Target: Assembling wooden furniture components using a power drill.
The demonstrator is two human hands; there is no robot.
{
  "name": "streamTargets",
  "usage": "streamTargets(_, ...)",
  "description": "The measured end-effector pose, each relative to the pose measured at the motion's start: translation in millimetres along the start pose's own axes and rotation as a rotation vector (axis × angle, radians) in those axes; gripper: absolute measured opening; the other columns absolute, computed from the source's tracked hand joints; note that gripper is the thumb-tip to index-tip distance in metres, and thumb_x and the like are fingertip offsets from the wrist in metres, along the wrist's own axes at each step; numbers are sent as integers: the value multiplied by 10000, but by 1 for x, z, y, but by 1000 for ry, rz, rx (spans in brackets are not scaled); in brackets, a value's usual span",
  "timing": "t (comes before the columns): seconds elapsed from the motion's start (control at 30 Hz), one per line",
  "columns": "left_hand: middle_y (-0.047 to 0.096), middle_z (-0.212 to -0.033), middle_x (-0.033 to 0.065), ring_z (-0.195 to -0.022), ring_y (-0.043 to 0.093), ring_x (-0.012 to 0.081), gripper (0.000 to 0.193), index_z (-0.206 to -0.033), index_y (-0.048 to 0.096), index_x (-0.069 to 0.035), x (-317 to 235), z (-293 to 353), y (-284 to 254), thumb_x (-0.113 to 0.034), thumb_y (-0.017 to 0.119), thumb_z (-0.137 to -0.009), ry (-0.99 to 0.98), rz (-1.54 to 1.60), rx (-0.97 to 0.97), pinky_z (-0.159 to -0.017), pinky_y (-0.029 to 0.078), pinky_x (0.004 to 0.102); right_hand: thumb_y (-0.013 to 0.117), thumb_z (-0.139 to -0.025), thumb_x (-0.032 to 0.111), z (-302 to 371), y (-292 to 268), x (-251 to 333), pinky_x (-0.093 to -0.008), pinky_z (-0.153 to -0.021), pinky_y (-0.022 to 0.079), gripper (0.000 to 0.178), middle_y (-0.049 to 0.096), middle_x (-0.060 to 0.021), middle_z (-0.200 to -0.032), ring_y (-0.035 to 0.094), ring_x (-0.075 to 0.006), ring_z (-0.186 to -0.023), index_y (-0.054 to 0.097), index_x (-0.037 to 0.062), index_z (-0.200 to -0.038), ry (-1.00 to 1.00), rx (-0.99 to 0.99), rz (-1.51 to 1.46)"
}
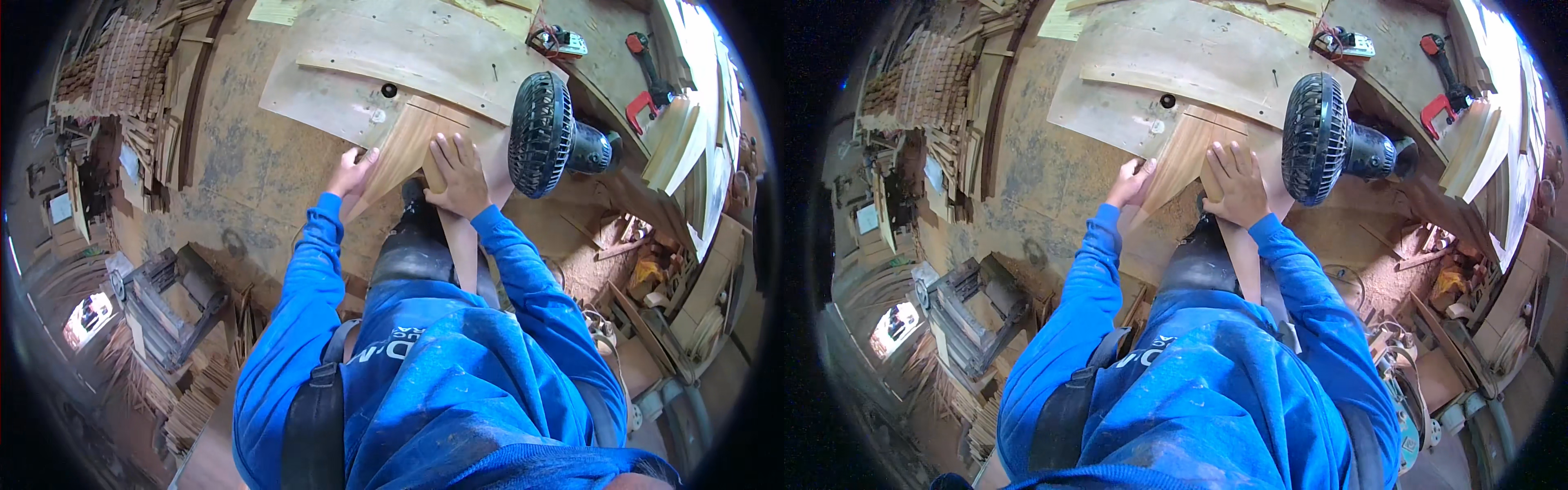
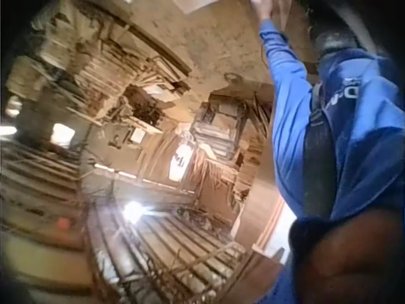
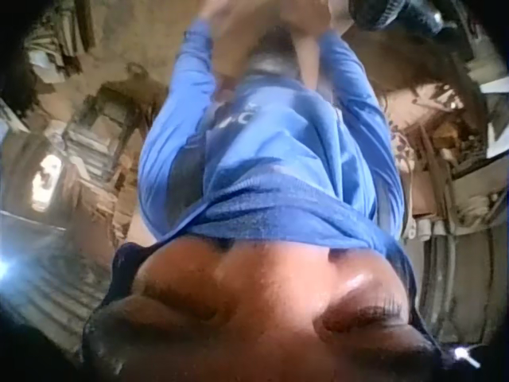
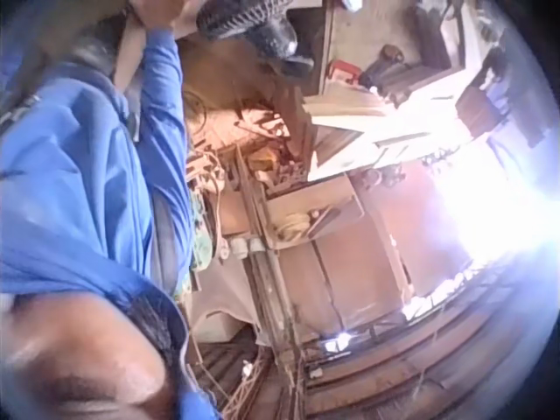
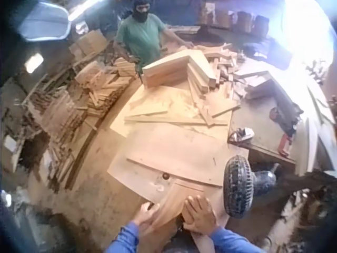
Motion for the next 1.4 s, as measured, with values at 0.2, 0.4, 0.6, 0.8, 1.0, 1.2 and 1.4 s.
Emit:
streamTargets(0.2, 738, -1055, 169, -983, 645, 201, 662, -1138, 686, 69, 5, -4, -4, -575, 625, -997, 2, -70, -11, -898, 519, 363, 840, -724, 488, 0, -6, -22, -563, -1248, 214, 1139, 276, -205, -1673, 260, -423, -1535, 273, 83, -1625, 15, -178, -206)
streamTargets(0.4, 682, -1259, 287, -1219, 640, 368, 797, -1300, 619, 79, 49, 0, -10, -653, 556, -991, -19, -128, 14, -1041, 479, 439, 845, -800, 445, 1, 0, -46, -516, -1270, 190, 1150, 278, -248, -1658, 244, -435, -1538, 167, 51, -1641, 314, -232, -611)
streamTargets(0.6, 712, -1174, 174, -1116, 623, 222, 701, -1259, 646, 60, 18, -2, 3, -596, 550, -1030, -37, -92, 61, -1001, 479, 367, 810, -835, 499, 13, 17, -70, -508, -1284, 149, 1058, 336, -244, -1632, 242, -423, -1545, 258, 62, -1624, 391, -202, -339)
streamTargets(0.8, 709, -1187, 141, -1104, 611, 183, 678, -1277, 648, 58, 12, 3, -5, -568, 598, -1020, -111, 32, 165, -992, 478, 346, 809, -830, 511, 3, 15, -64, -525, -1284, 115, 1039, 363, -235, -1627, 214, -435, -1556, 289, 93, -1626, 439, -162, -470)
streamTargets(1.0, 685, -1260, 135, -1172, 595, 189, 690, -1350, 609, 45, 8, 0, -13, -561, 601, -1020, -124, 82, 205, -1039, 453, 349, 812, -817, 525, -13, 17, -59, -520, -1287, 101, 1044, 402, -235, -1605, 233, -391, -1563, 307, 90, -1619, 420, -150, -467)
streamTargets(1.2, 638, -1364, 188, -1275, 570, 242, 696, -1408, 550, 34, 8, 4, -17, -547, 593, -1028, -118, 164, 178, -1089, 434, 380, 801, -823, 538, -18, 20, -55, -522, -1287, 101, 1031, 422, -233, -1593, 249, -373, -1561, 320, 80, -1613, 421, -134, -463)
streamTargets(1.4, 633, -1367, 199, -1278, 578, 275, 679, -1402, 550, 35, 16, 5, -17, -535, 586, -1035, -134, 155, 185, -1084, 439, 394, 807, -820, 530, -17, 20, -55, -520, -1286, 102, 1026, 439, -244, -1577, 261, -381, -1555, 334, 69, -1605, 420, -137, -468)
Point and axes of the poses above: each hand's wrist, its own z-axis away from the middle knuckle, its own y-axis out of the palm, x = y × z, the point moved 10 cm from there along -z, towards the middle knuckle
